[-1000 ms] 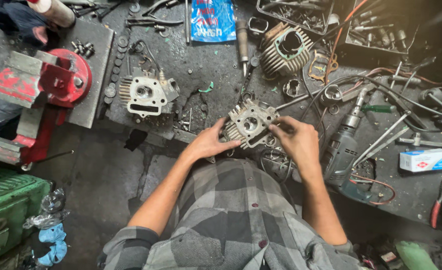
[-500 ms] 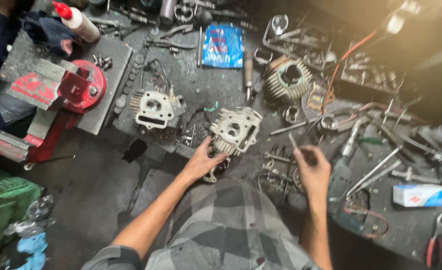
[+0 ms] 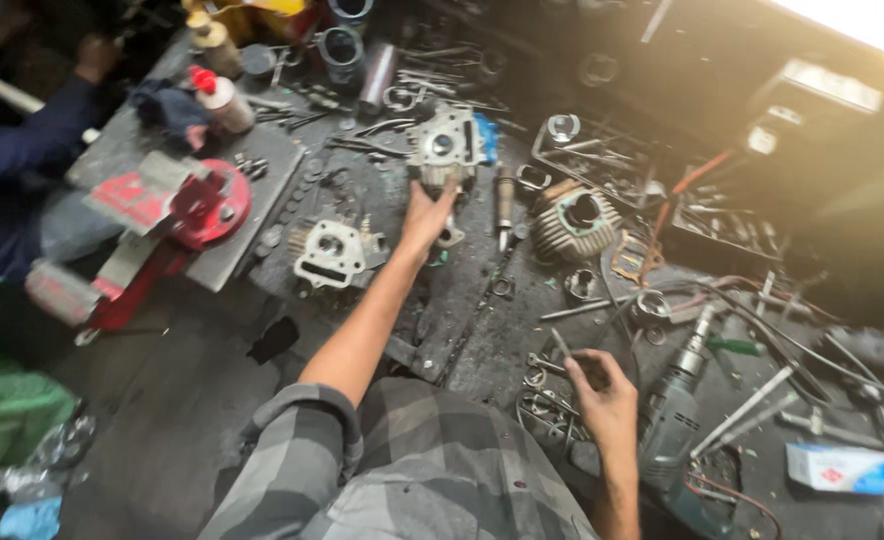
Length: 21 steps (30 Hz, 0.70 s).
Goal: The person handles a small engine cylinder and piston at a cluttered workbench, fitting a piston ring or gasket around the piston and pressing parts together by hand. They briefly carry a cloth bag across the workshop and return to continue fitting the components.
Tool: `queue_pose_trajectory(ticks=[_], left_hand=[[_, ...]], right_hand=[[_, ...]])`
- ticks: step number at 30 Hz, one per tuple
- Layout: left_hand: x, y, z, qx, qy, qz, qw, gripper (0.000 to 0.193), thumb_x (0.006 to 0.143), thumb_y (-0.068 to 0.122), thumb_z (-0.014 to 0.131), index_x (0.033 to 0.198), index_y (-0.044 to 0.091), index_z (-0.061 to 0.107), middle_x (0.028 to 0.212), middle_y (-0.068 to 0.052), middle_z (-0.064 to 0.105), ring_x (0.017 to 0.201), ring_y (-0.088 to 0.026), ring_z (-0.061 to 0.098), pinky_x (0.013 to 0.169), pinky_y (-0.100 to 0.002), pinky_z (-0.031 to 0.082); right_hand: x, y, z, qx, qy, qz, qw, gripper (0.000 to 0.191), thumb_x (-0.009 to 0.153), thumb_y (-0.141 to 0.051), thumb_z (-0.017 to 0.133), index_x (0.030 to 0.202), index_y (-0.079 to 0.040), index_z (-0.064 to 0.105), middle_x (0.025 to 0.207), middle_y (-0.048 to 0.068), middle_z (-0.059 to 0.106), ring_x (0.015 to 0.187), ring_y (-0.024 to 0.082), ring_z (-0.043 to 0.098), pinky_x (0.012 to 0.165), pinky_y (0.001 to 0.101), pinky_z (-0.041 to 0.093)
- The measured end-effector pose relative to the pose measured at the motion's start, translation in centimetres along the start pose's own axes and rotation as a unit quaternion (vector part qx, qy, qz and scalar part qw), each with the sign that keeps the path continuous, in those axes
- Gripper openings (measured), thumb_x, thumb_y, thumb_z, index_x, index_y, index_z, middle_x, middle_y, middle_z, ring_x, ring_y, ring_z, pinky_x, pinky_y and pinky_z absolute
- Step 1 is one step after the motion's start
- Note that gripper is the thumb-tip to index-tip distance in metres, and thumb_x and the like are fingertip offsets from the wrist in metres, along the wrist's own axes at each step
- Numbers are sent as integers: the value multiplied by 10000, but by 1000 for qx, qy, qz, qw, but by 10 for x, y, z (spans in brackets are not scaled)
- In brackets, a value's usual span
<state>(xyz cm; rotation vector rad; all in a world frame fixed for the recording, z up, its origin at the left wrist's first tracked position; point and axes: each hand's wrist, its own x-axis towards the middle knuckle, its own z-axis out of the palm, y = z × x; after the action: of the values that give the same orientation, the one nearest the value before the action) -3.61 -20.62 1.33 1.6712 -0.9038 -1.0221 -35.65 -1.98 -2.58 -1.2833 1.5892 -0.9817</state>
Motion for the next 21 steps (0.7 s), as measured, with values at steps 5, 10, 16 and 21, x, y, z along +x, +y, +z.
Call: queue_pose_trajectory(ticks=[5, 10, 16, 21], left_hand=[[-25, -22, -48, 299, -49, 77, 950, 911, 863, 641, 703, 1547, 99, 444, 1510, -264, 524, 1426, -409, 494, 1182, -456, 390], [-48, -41, -127, 427, 84, 101, 895, 1044, 801, 665, 800, 1575, 143, 331, 1577, -253, 395, 1467, -491, 265, 1213, -614, 208], [-67, -57, -140, 514, 21, 61, 855, 1509, 503, 646, 935, 1584, 49, 68, 1665, -276, 38, 1476, -600, -33, 1049, -841, 55], [-69, -54, -137, 526, 20, 38, 849, 1448, 551, 587, 911, 1663, 166, 85, 1678, -241, 108, 1499, -597, 75, 1059, -816, 207]], right_hand=[[7, 7, -1, -10, 13, -1, 1000, 198, 948, -82, 745, 1111, 18, 694, 981, 69, 744, 900, 96, 680, 805, 243, 527], [7, 17, 3, 0, 1, -14, 1000, 199, 972, -79, 734, 1138, 15, 677, 996, 65, 743, 914, 98, 690, 815, 243, 538], [21, -6, 22, 14, -55, -24, 998, 209, 954, -66, 742, 1139, 15, 689, 995, 65, 745, 917, 96, 686, 812, 245, 543], [26, -34, 29, 36, -83, -37, 995, 209, 942, -62, 739, 1131, 7, 684, 990, 51, 749, 906, 97, 700, 791, 246, 551]])
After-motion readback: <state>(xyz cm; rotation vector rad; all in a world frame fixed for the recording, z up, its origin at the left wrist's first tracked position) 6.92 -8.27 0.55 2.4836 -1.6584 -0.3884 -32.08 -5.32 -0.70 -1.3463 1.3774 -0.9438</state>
